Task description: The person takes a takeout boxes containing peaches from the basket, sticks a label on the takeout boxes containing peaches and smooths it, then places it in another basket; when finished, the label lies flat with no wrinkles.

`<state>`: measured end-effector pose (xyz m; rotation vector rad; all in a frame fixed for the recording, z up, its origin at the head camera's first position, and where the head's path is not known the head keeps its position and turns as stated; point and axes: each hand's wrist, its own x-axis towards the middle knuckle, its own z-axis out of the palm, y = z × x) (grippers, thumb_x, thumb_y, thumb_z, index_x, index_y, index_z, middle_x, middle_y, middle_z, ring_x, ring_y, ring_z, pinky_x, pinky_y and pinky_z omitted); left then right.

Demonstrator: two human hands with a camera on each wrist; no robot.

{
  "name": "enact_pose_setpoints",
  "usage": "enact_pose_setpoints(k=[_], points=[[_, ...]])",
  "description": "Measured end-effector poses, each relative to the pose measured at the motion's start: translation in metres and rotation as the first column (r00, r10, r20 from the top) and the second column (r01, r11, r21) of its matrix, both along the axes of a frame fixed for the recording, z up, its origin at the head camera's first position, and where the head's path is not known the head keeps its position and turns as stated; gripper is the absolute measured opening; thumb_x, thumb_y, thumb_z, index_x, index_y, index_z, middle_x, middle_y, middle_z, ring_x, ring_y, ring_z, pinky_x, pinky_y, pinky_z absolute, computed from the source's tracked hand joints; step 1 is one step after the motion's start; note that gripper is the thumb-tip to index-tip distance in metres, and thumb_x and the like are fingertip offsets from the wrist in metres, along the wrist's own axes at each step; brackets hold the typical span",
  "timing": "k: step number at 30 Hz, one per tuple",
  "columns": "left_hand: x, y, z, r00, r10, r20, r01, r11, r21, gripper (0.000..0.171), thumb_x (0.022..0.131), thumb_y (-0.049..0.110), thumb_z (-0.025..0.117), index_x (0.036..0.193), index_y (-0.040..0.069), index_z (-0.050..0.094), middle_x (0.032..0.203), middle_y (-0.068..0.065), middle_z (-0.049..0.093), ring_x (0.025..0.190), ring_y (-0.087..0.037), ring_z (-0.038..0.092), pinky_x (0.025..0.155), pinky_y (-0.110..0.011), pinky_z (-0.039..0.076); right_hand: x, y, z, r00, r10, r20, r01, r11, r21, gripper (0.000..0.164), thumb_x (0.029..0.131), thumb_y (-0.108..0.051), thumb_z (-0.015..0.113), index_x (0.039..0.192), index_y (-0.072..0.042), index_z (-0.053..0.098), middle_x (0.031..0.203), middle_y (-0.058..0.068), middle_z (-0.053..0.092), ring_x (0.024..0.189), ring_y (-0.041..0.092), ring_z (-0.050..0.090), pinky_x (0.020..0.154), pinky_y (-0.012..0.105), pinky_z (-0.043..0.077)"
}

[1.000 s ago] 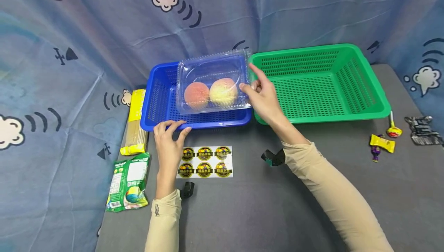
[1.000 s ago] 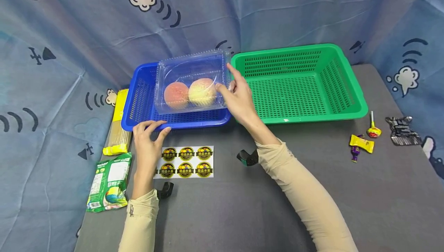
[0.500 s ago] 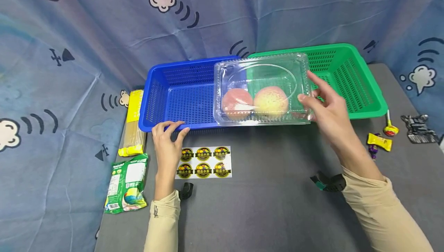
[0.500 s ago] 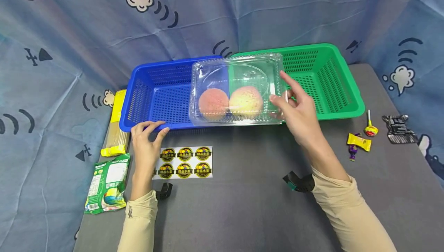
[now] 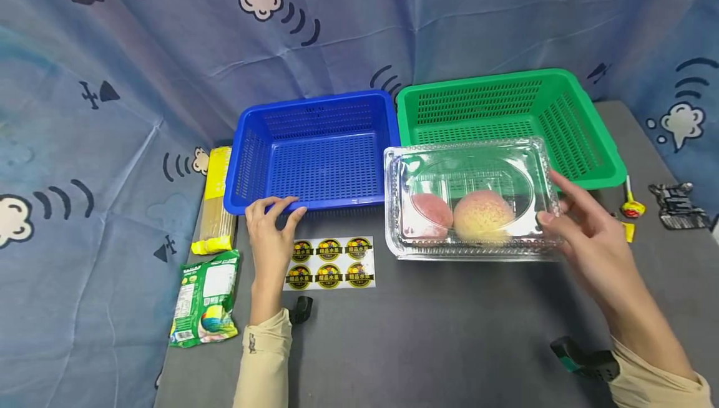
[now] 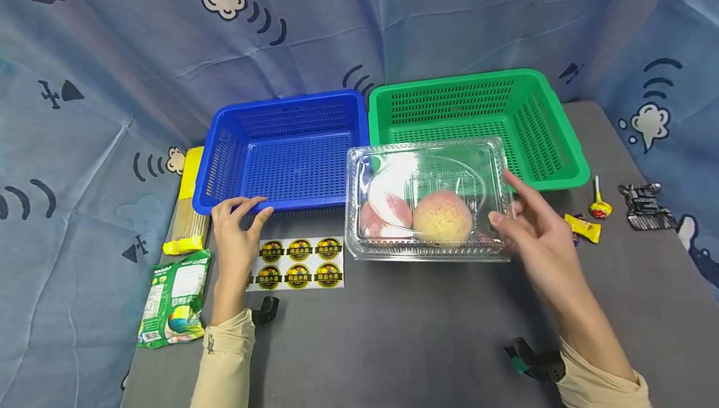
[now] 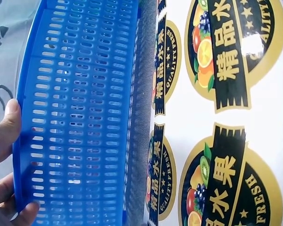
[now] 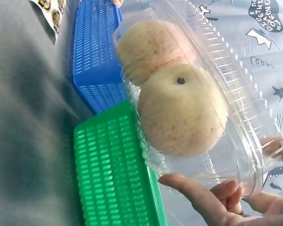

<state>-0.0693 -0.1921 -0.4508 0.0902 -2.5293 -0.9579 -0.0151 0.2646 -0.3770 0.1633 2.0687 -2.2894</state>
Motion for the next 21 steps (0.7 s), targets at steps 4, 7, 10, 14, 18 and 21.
enact_pose_setpoints(k=[4, 7, 10, 14, 18, 21], points=[[0.000, 0.000, 0.000, 1.000, 0.003, 0.004, -0.003, 1.000, 0.000, 0.033, 0.093, 0.033, 0.081, 0.114, 0.007, 0.082, 0.123, -0.023, 0.067, 0.127, -0.043, 0.050, 0.111, -0.061, 0.039, 0.014, 0.011, -0.009, 1.000, 0.015, -0.012, -0.016, 0.998, -0.053, 0.067, 0.104, 0.007, 0.058, 0.163, -0.022, 0.045, 0.115, 0.000, 0.045, 0.084, 0.003, 0.057, 0.061, 0.017, 0.050], [0.001, 0.001, 0.001, 1.000, 0.007, 0.010, -0.007, 1.000, 0.003, 0.034, 0.093, 0.033, 0.081, 0.114, 0.007, 0.082, 0.123, -0.022, 0.067, 0.127, -0.043, 0.049, 0.111, -0.061, 0.039, 0.023, 0.018, -0.016, 0.999, 0.038, -0.028, -0.040, 0.994, -0.103, 0.067, 0.105, 0.011, 0.052, 0.164, -0.019, 0.042, 0.117, 0.002, 0.044, 0.090, 0.005, 0.059, 0.072, 0.019, 0.058], [0.001, 0.001, 0.002, 1.000, 0.007, 0.015, -0.007, 1.000, 0.002, 0.034, 0.093, 0.034, 0.081, 0.115, 0.008, 0.082, 0.123, -0.022, 0.066, 0.128, -0.043, 0.049, 0.112, -0.061, 0.039, 0.032, 0.022, -0.023, 0.998, 0.047, -0.051, -0.054, 0.989, -0.137, 0.068, 0.104, 0.015, 0.048, 0.165, -0.016, 0.039, 0.117, 0.004, 0.045, 0.094, 0.007, 0.064, 0.077, 0.023, 0.062], [0.001, 0.002, 0.002, 1.000, 0.002, 0.016, -0.002, 1.000, 0.008, 0.033, 0.093, 0.033, 0.081, 0.115, 0.007, 0.082, 0.123, -0.022, 0.066, 0.128, -0.043, 0.049, 0.112, -0.061, 0.039, 0.045, 0.024, -0.030, 0.996, 0.040, -0.075, -0.048, 0.994, -0.102, 0.070, 0.103, 0.018, 0.047, 0.165, -0.013, 0.038, 0.115, 0.004, 0.044, 0.092, 0.006, 0.064, 0.076, 0.023, 0.063], [0.001, 0.001, 0.002, 1.000, 0.006, 0.016, -0.006, 1.000, 0.019, 0.033, 0.093, 0.032, 0.081, 0.114, 0.007, 0.082, 0.123, -0.022, 0.066, 0.128, -0.042, 0.049, 0.111, -0.061, 0.039, 0.055, 0.027, -0.035, 0.998, 0.052, -0.034, -0.053, 0.998, -0.038, 0.071, 0.103, 0.016, 0.049, 0.165, -0.017, 0.039, 0.114, 0.001, 0.045, 0.082, 0.004, 0.055, 0.067, 0.019, 0.055], [0.002, 0.001, 0.003, 1.000, 0.008, 0.023, -0.009, 1.000, 0.019, 0.032, 0.093, 0.032, 0.081, 0.114, 0.008, 0.082, 0.124, -0.021, 0.066, 0.128, -0.042, 0.049, 0.111, -0.061, 0.039, 0.060, 0.030, -0.041, 0.997, 0.078, 0.001, -0.077, 0.996, -0.033, 0.071, 0.104, 0.014, 0.049, 0.166, -0.020, 0.038, 0.114, -0.001, 0.046, 0.085, 0.003, 0.059, 0.068, 0.020, 0.057]])
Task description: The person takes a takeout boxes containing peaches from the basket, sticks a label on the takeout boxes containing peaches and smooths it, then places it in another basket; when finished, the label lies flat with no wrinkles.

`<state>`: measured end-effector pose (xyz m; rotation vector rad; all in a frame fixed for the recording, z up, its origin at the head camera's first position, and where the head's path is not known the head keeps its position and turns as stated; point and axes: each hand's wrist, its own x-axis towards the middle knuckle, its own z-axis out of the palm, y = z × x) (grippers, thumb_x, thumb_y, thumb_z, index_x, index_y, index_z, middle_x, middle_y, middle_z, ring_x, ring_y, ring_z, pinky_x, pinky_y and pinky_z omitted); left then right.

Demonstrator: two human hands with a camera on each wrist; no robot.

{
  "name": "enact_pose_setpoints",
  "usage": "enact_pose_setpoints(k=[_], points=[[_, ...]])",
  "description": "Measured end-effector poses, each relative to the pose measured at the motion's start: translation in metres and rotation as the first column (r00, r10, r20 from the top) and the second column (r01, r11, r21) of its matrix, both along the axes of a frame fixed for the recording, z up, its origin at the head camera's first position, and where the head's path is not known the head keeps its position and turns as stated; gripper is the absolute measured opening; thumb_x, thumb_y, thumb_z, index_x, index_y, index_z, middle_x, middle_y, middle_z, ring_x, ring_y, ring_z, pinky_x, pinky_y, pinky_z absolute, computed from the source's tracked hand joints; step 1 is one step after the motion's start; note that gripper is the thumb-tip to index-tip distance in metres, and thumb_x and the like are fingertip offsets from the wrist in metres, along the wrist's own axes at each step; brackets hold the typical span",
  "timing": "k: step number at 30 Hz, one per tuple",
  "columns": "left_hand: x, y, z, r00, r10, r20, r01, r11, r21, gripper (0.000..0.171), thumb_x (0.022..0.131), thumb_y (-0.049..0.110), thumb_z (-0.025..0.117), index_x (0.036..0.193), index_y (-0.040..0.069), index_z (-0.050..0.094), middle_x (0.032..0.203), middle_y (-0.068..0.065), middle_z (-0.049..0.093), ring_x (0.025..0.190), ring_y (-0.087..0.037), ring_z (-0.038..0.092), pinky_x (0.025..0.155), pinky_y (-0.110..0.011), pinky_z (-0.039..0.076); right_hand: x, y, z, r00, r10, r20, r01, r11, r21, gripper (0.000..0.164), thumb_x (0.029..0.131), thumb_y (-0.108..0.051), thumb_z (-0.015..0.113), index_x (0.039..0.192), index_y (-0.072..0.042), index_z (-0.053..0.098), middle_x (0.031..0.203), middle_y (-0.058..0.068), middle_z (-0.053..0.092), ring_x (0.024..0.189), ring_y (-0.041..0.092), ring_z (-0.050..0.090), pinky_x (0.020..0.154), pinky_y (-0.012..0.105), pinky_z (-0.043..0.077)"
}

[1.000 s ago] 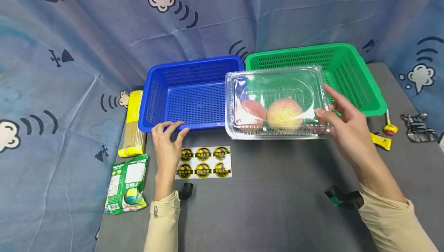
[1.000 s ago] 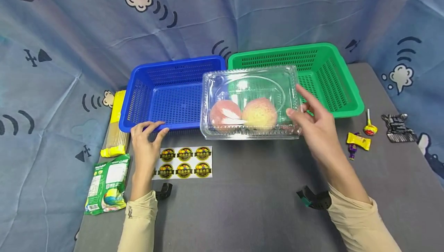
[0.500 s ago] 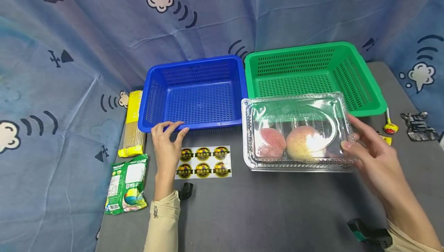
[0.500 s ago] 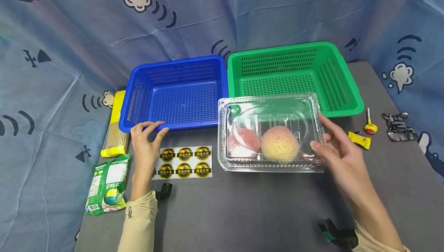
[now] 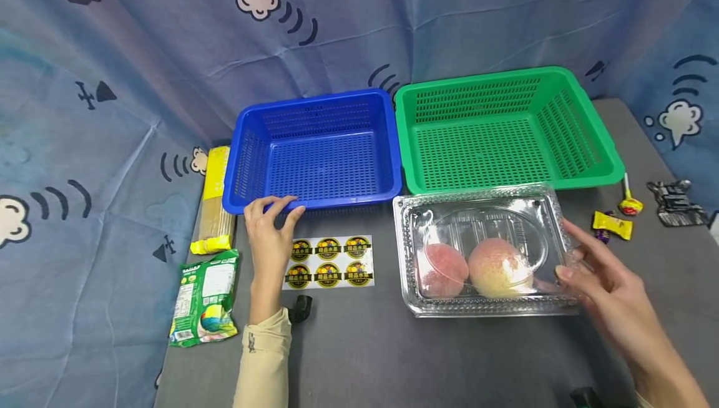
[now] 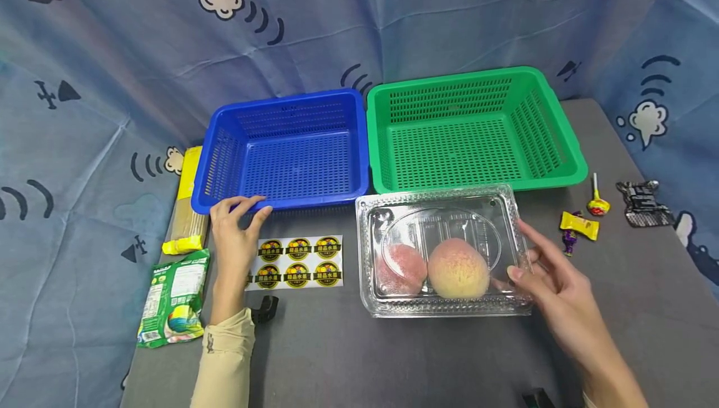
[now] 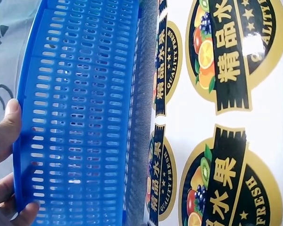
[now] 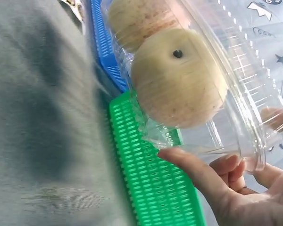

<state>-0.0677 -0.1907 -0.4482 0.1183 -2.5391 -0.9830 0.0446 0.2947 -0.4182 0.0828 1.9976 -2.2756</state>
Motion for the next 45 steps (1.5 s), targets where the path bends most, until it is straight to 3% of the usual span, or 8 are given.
enact_pose_setpoints(k=[5, 8, 18, 28, 35, 38, 41, 45], points=[[0.000, 0.000, 0.000, 1.000, -0.001, -0.003, 0.001, 1.000, -0.006, 0.032, 0.093, 0.032, 0.081, 0.114, 0.008, 0.082, 0.124, -0.022, 0.066, 0.128, -0.042, 0.049, 0.110, -0.061, 0.040, 0.003, 0.000, -0.012, 1.000, 0.010, 0.020, -0.010, 1.000, -0.006, 0.070, 0.105, 0.012, 0.049, 0.166, -0.020, 0.037, 0.114, -0.001, 0.046, 0.089, 0.004, 0.064, 0.073, 0.019, 0.057], [-0.001, 0.001, 0.000, 1.000, -0.004, -0.012, 0.004, 1.000, -0.011, 0.033, 0.093, 0.033, 0.081, 0.114, 0.008, 0.082, 0.123, -0.022, 0.066, 0.127, -0.043, 0.049, 0.110, -0.061, 0.040, 0.003, -0.001, -0.017, 0.999, -0.010, 0.037, 0.008, 0.999, 0.038, 0.070, 0.105, 0.010, 0.052, 0.166, -0.022, 0.039, 0.114, -0.002, 0.049, 0.085, 0.002, 0.060, 0.067, 0.018, 0.051], [-0.002, 0.001, 0.000, 1.000, -0.004, -0.010, 0.003, 1.000, -0.017, 0.034, 0.093, 0.033, 0.081, 0.115, 0.007, 0.082, 0.124, -0.022, 0.066, 0.127, -0.043, 0.049, 0.111, -0.061, 0.040, -0.001, 0.002, -0.036, 0.998, 0.028, 0.048, -0.028, 1.000, 0.012, 0.072, 0.104, 0.012, 0.052, 0.166, -0.023, 0.037, 0.111, -0.003, 0.053, 0.083, 0.003, 0.061, 0.065, 0.018, 0.052], [-0.001, -0.001, 0.000, 1.000, -0.001, 0.014, 0.001, 1.000, -0.015, 0.034, 0.094, 0.034, 0.080, 0.117, 0.009, 0.082, 0.126, -0.021, 0.066, 0.130, -0.041, 0.048, 0.112, -0.061, 0.039, -0.003, 0.005, -0.048, 0.995, 0.047, 0.083, -0.043, 0.998, -0.051, 0.074, 0.105, 0.011, 0.051, 0.167, -0.024, 0.034, 0.109, -0.004, 0.058, 0.092, 0.005, 0.066, 0.078, 0.020, 0.060], [-0.001, -0.001, 0.000, 1.000, 0.001, 0.012, -0.001, 1.000, -0.013, 0.033, 0.094, 0.033, 0.080, 0.117, 0.009, 0.082, 0.126, -0.021, 0.066, 0.130, -0.041, 0.048, 0.112, -0.060, 0.039, -0.002, 0.004, -0.048, 0.994, 0.018, 0.109, -0.025, 0.998, 0.060, 0.073, 0.106, 0.006, 0.055, 0.167, -0.027, 0.034, 0.105, -0.008, 0.062, 0.088, 0.002, 0.065, 0.070, 0.018, 0.056], [-0.001, -0.001, -0.001, 1.000, 0.003, 0.008, -0.003, 1.000, -0.011, 0.033, 0.094, 0.033, 0.080, 0.117, 0.009, 0.082, 0.126, -0.021, 0.066, 0.130, -0.041, 0.048, 0.112, -0.060, 0.039, -0.002, 0.002, -0.047, 0.997, 0.001, 0.078, -0.023, 0.960, 0.280, 0.072, 0.106, 0.000, 0.059, 0.167, -0.029, 0.034, 0.104, -0.012, 0.063, 0.084, 0.001, 0.064, 0.069, 0.018, 0.054], [-0.001, -0.001, -0.001, 1.000, 0.000, -0.002, 0.000, 1.000, -0.011, 0.033, 0.094, 0.032, 0.081, 0.116, 0.009, 0.082, 0.126, -0.021, 0.066, 0.129, -0.041, 0.048, 0.112, -0.060, 0.039, -0.003, 0.000, -0.045, 0.998, -0.023, 0.054, -0.008, 0.862, 0.507, 0.072, 0.106, -0.008, 0.064, 0.167, -0.031, 0.034, 0.099, -0.016, 0.060, 0.077, 0.001, 0.058, 0.062, 0.022, 0.045], [-0.001, -0.001, -0.002, 1.000, -0.004, -0.016, 0.004, 1.000, -0.008, 0.032, 0.093, 0.032, 0.081, 0.116, 0.009, 0.082, 0.125, -0.022, 0.067, 0.128, -0.042, 0.049, 0.111, -0.060, 0.039, -0.003, 0.000, -0.046, 0.998, -0.032, 0.048, -0.002, 0.810, 0.587, 0.071, 0.106, -0.013, 0.065, 0.167, -0.032, 0.033, 0.099, -0.014, 0.054, 0.079, 0.001, 0.054, 0.062, 0.024, 0.041]])
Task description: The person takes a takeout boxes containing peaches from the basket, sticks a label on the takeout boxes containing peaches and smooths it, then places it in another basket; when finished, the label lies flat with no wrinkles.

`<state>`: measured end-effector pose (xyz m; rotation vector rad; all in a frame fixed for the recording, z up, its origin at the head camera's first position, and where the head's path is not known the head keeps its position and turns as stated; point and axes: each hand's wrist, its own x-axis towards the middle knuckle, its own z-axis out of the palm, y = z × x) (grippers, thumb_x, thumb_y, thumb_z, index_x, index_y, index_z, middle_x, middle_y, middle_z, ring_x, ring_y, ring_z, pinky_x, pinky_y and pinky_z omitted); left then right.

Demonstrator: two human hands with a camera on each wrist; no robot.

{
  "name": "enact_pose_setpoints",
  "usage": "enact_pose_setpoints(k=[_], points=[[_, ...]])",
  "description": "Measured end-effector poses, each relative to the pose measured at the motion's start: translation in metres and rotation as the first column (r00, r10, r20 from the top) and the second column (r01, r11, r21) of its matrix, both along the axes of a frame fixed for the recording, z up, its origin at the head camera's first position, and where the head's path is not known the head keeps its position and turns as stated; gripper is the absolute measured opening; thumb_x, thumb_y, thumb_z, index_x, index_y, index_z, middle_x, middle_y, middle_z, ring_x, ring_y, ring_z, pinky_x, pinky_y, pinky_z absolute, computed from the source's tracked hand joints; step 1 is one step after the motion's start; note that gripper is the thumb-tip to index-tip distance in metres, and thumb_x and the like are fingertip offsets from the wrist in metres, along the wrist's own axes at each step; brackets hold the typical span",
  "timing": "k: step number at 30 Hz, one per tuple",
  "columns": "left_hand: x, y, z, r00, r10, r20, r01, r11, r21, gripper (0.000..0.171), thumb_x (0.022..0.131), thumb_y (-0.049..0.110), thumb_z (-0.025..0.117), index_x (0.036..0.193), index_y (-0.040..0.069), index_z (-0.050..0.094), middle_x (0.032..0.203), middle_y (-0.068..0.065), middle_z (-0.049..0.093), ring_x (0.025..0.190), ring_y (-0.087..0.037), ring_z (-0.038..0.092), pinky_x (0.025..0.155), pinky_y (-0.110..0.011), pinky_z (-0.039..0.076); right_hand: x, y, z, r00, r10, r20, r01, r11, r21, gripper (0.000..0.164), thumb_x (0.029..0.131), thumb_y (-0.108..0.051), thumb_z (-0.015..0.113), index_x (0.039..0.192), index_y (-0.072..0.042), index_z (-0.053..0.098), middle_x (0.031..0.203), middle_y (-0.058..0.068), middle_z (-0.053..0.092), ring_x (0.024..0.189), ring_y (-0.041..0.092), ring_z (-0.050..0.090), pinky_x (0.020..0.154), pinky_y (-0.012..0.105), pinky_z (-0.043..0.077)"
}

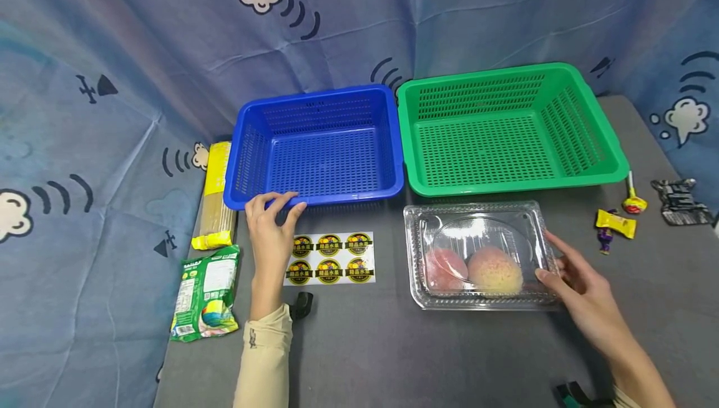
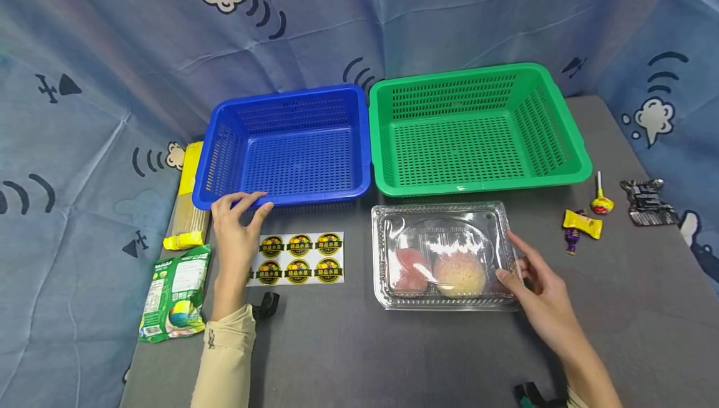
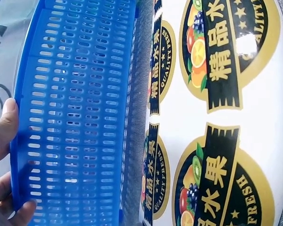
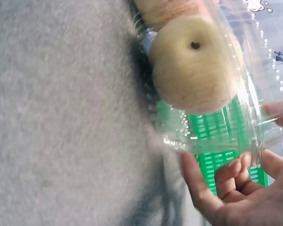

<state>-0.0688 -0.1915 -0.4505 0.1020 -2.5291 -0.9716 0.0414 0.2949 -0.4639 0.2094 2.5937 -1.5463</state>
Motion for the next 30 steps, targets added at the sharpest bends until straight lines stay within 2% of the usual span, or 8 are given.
enact_pose_setpoints(k=[4, 12, 18, 23, 26, 30], points=[[0.000, 0.000, -0.001, 1.000, 0.001, -0.008, -0.001, 1.000, 0.004, 0.032, 0.093, 0.031, 0.081, 0.116, 0.009, 0.082, 0.124, -0.021, 0.066, 0.128, -0.041, 0.049, 0.111, -0.060, 0.039, 0.000, 0.001, -0.001, 1.000, 0.009, -0.001, -0.009, 0.999, 0.032, 0.070, 0.107, -0.016, 0.065, 0.168, -0.032, 0.033, 0.101, -0.013, 0.052, 0.084, -0.001, 0.055, 0.066, 0.020, 0.042], [0.000, -0.001, -0.002, 1.000, 0.001, -0.006, -0.001, 1.000, 0.001, 0.034, 0.093, 0.031, 0.082, 0.118, 0.009, 0.081, 0.126, -0.022, 0.066, 0.129, -0.042, 0.049, 0.112, -0.061, 0.038, -0.001, 0.004, 0.000, 0.999, 0.035, -0.009, -0.034, 0.997, 0.066, 0.070, 0.107, -0.018, 0.064, 0.168, -0.032, 0.033, 0.102, -0.014, 0.052, 0.082, -0.001, 0.053, 0.065, 0.021, 0.041], [0.002, -0.003, -0.002, 1.000, -0.003, 0.011, 0.003, 1.000, -0.002, 0.041, 0.096, 0.032, 0.081, 0.128, 0.008, 0.077, 0.132, -0.021, 0.065, 0.134, -0.041, 0.048, 0.117, -0.063, 0.031, -0.001, 0.004, -0.001, 0.999, 0.029, 0.040, -0.032, 0.995, 0.098, 0.069, 0.108, -0.024, 0.064, 0.168, -0.033, 0.031, 0.106, -0.016, 0.052, 0.090, -0.008, 0.055, 0.070, 0.014, 0.042], [0.006, -0.004, -0.004, 1.000, 0.002, -0.020, -0.002, 1.000, 0.016, 0.041, 0.098, 0.029, 0.079, 0.133, 0.009, 0.073, 0.141, -0.016, 0.064, 0.140, -0.038, 0.047, 0.112, -0.064, 0.030, -0.001, 0.004, -0.001, 0.998, 0.023, 0.061, -0.030, 0.994, 0.110, 0.070, 0.108, -0.027, 0.063, 0.168, -0.034, 0.030, 0.107, -0.018, 0.052, 0.091, -0.009, 0.054, 0.069, 0.015, 0.043], [0.010, -0.005, -0.005, 0.996, 0.037, -0.084, -0.034, 0.999, 0.036, 0.036, 0.099, 0.027, 0.078, 0.130, 0.009, 0.074, 0.143, -0.016, 0.062, 0.139, -0.039, 0.046, 0.111, -0.065, 0.029, -0.001, 0.004, -0.002, 0.998, 0.018, 0.060, -0.024, 0.994, 0.103, 0.069, 0.108, -0.027, 0.064, 0.168, -0.035, 0.030, 0.108, -0.018, 0.051, 0.090, -0.008, 0.054, 0.068, 0.016, 0.043], [0.020, -0.008, -0.006, 0.983, 0.131, -0.132, -0.124, 0.990, 0.062, 0.030, 0.098, 0.022, 0.076, 0.125, 0.008, 0.075, 0.134, -0.017, 0.063, 0.131, -0.040, 0.048, 0.112, -0.063, 0.031, -0.001, 0.004, -0.002, 0.998, 0.009, 0.064, -0.015, 0.995, 0.094, 0.069, 0.108, -0.027, 0.064, 0.168, -0.035, 0.031, 0.107, -0.023, 0.053, 0.090, -0.009, 0.055, 0.069, 0.014, 0.044]])
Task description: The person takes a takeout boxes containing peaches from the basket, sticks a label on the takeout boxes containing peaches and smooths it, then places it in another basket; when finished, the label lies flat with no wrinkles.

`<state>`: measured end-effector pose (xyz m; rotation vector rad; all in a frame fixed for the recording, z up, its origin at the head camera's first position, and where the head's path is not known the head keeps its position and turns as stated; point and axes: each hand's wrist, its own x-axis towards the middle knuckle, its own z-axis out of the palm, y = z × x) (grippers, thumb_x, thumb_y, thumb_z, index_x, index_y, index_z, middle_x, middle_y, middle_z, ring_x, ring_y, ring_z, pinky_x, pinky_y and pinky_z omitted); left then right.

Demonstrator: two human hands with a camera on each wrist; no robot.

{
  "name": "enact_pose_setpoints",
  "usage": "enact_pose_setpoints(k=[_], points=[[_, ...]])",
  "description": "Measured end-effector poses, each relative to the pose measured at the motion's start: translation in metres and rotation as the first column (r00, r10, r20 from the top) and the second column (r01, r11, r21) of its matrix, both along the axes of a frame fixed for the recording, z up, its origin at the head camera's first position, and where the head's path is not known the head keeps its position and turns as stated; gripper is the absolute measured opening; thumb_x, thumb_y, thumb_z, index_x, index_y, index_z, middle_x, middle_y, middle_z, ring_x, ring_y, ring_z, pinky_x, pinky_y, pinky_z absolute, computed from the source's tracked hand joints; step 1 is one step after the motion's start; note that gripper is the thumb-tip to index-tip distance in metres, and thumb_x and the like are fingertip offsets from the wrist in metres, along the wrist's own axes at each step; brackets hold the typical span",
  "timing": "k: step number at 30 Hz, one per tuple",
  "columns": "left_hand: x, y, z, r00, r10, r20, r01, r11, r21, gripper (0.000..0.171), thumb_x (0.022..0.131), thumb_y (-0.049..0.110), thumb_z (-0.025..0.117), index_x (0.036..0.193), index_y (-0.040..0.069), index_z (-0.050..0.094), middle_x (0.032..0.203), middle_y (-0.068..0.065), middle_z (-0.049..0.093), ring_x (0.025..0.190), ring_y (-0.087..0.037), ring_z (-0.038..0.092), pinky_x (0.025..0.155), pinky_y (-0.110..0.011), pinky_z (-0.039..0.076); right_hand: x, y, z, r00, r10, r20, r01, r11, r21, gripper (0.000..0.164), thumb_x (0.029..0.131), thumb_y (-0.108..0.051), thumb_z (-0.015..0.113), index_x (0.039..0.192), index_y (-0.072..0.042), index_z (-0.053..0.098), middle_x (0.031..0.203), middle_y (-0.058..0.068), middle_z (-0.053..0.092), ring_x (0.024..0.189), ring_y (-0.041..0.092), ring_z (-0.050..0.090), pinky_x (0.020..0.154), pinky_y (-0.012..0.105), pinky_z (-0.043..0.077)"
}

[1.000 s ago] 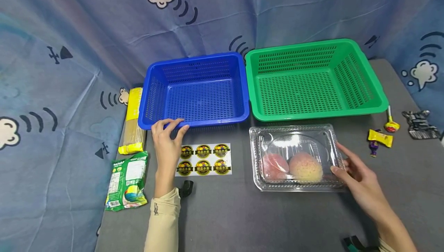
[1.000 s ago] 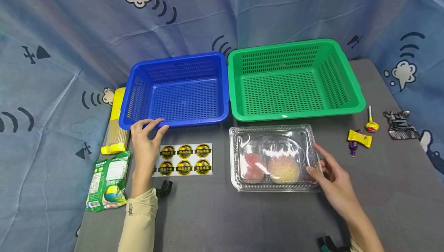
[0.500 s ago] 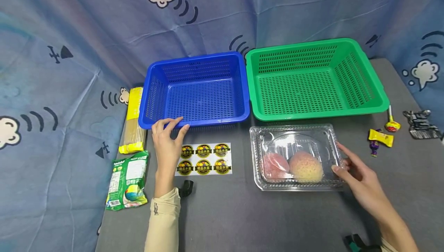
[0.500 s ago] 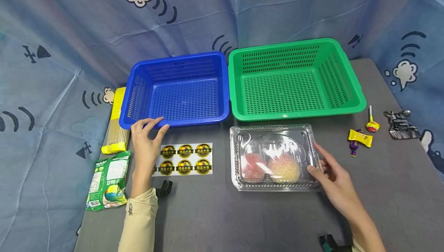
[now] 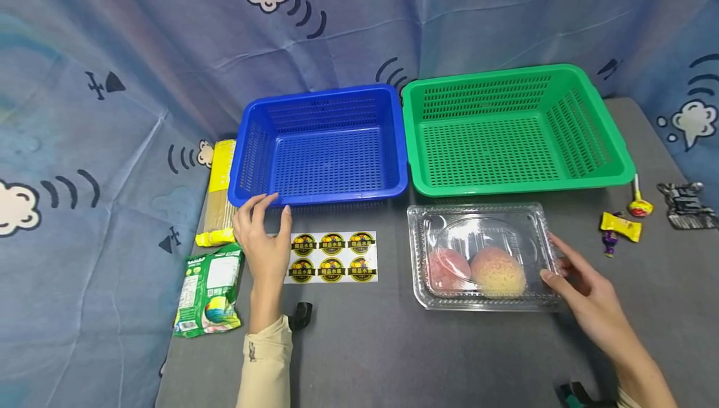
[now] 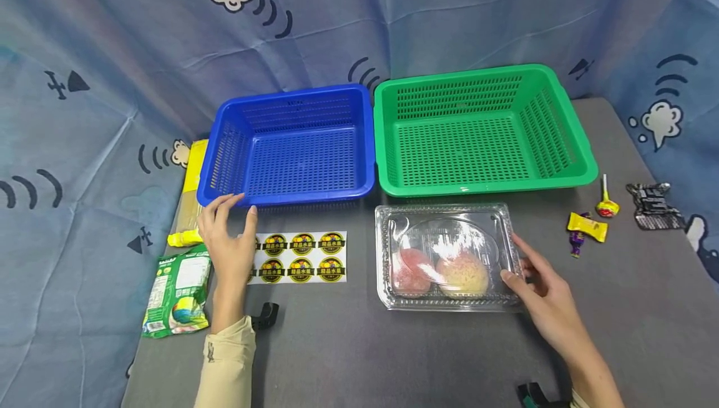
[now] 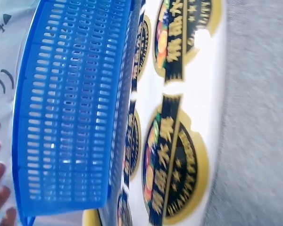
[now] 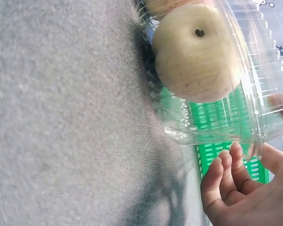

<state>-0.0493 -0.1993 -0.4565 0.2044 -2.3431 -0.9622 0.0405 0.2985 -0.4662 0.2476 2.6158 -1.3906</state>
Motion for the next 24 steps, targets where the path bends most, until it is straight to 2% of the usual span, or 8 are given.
enact_pose_setpoints(k=[5, 8, 10, 14, 17, 20, 22, 24], points=[[0.015, -0.003, -0.001, 0.991, 0.096, 0.093, -0.100, 0.994, 0.035, 0.031, 0.096, 0.017, 0.076, 0.124, 0.004, 0.071, 0.115, -0.020, 0.065, 0.111, -0.039, 0.056, 0.098, -0.052, 0.042, 0.001, 0.000, -0.001, 1.000, -0.009, -0.009, 0.009, 1.000, -0.004, 0.068, 0.108, -0.026, 0.063, 0.168, -0.035, 0.031, 0.108, -0.027, 0.053, 0.091, -0.011, 0.055, 0.069, 0.013, 0.044], [0.022, -0.004, -0.004, 0.974, 0.130, 0.187, -0.138, 0.990, 0.035, 0.035, 0.096, 0.018, 0.076, 0.128, 0.005, 0.068, 0.111, -0.019, 0.064, 0.101, -0.037, 0.058, 0.085, -0.047, 0.043, 0.001, -0.001, -0.001, 1.000, -0.014, -0.027, 0.014, 1.000, 0.001, 0.068, 0.108, -0.026, 0.064, 0.167, -0.035, 0.032, 0.109, -0.029, 0.052, 0.090, -0.011, 0.055, 0.070, 0.012, 0.043], [0.026, -0.006, -0.007, 0.956, 0.147, 0.253, -0.157, 0.987, 0.019, 0.040, 0.096, 0.020, 0.077, 0.131, 0.006, 0.066, 0.114, -0.019, 0.064, 0.102, -0.037, 0.058, 0.082, -0.049, 0.045, 0.001, -0.001, -0.002, 0.999, -0.015, -0.035, 0.015, 1.000, 0.002, 0.068, 0.108, -0.025, 0.064, 0.167, -0.035, 0.032, 0.109, -0.029, 0.052, 0.090, -0.011, 0.055, 0.070, 0.012, 0.043], [0.031, -0.009, -0.012, 0.901, 0.151, 0.406, -0.155, 0.988, -0.022, 0.058, 0.095, 0.029, 0.079, 0.143, 0.006, 0.058, 0.134, -0.023, 0.059, 0.124, -0.042, 0.053, 0.097, -0.060, 0.047, 0.001, -0.001, -0.002, 0.999, -0.017, -0.035, 0.017, 1.000, -0.003, 0.068, 0.108, -0.026, 0.063, 0.167, -0.036, 0.032, 0.110, -0.029, 0.052, 0.091, -0.011, 0.055, 0.071, 0.011, 0.042], [0.033, -0.011, -0.015, 0.839, 0.128, 0.528, -0.119, 0.992, -0.050, 0.076, 0.093, 0.039, 0.082, 0.152, 0.006, 0.049, 0.149, -0.028, 0.048, 0.138, -0.047, 0.042, 0.109, -0.065, 0.041, 0.001, -0.001, -0.002, 0.999, -0.021, -0.041, 0.020, 1.000, -0.010, 0.068, 0.108, -0.025, 0.063, 0.167, -0.036, 0.033, 0.110, -0.029, 0.052, 0.092, -0.012, 0.055, 0.072, 0.009, 0.042], [0.034, -0.012, -0.016, 0.780, 0.108, 0.616, -0.079, 0.994, -0.075, 0.088, 0.091, 0.044, 0.084, 0.157, 0.005, 0.042, 0.155, -0.031, 0.042, 0.139, -0.050, 0.038, 0.111, -0.066, 0.039, 0.001, -0.001, -0.002, 0.999, -0.023, -0.049, 0.022, 1.000, -0.017, 0.068, 0.107, -0.023, 0.063, 0.167, -0.035, 0.033, 0.110, -0.027, 0.052, 0.091, -0.012, 0.055, 0.072, 0.008, 0.042], [0.035, -0.012, -0.017, 0.760, 0.102, 0.642, -0.062, 0.995, -0.084, 0.092, 0.089, 0.042, 0.087, 0.158, 0.003, 0.040, 0.156, -0.032, 0.041, 0.138, -0.052, 0.038, 0.111, -0.066, 0.039, 0.001, -0.001, -0.002, 0.999, -0.025, -0.047, 0.024, 1.000, -0.017, 0.068, 0.108, -0.024, 0.063, 0.167, -0.035, 0.033, 0.110, -0.026, 0.051, 0.091, -0.011, 0.055, 0.072, 0.008, 0.043], [0.035, -0.012, -0.017, 0.753, 0.104, 0.649, -0.059, 0.994, -0.091, 0.092, 0.087, 0.037, 0.089, 0.158, 0.003, 0.040, 0.156, -0.032, 0.041, 0.138, -0.052, 0.037, 0.111, -0.067, 0.039, 0.001, -0.002, -0.003, 0.999, -0.027, -0.040, 0.027, 1.000, -0.015, 0.067, 0.108, -0.025, 0.063, 0.167, -0.035, 0.033, 0.111, -0.025, 0.051, 0.091, -0.011, 0.055, 0.072, 0.009, 0.043]])
